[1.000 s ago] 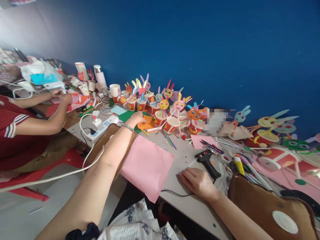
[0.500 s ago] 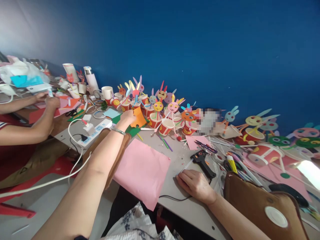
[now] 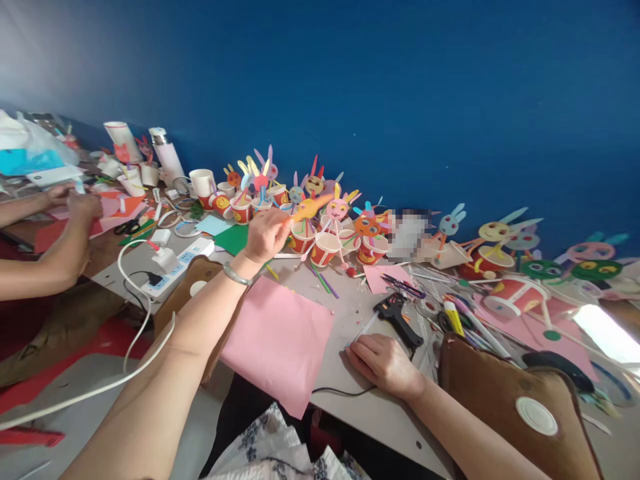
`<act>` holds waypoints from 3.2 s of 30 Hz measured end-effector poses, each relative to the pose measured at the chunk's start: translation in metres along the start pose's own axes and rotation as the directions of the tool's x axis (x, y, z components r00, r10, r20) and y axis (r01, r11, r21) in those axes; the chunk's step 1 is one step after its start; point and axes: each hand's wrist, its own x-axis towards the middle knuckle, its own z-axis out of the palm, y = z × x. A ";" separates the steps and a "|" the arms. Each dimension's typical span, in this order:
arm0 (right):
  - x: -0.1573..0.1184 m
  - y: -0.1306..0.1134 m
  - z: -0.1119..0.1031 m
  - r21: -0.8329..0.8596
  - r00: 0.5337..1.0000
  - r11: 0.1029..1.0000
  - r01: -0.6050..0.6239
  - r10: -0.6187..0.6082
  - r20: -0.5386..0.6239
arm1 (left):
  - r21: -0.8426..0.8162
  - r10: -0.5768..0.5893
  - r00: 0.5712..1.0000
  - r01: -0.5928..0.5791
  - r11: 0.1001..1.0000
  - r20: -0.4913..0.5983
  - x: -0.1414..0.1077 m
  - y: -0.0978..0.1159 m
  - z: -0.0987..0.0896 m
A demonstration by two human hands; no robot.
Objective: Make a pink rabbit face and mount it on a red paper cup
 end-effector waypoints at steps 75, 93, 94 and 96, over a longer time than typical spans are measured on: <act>0.014 0.008 -0.022 0.709 0.503 0.148 -0.689 0.802 0.322 | -0.370 0.118 0.355 0.827 0.424 0.928 -0.021 0.092 0.012; 0.009 0.007 -0.017 0.673 0.487 0.191 -0.715 0.826 0.283 | -0.470 0.222 0.416 0.734 0.491 0.882 -0.028 0.089 0.019; 0.009 0.007 -0.017 0.671 0.486 0.193 -0.716 0.828 0.279 | -0.456 0.218 0.402 0.745 0.487 0.889 -0.028 0.090 0.019; 0.009 0.007 -0.017 0.665 0.491 0.208 -0.717 0.828 0.271 | -0.428 0.191 0.385 0.764 0.483 0.903 -0.027 0.090 0.019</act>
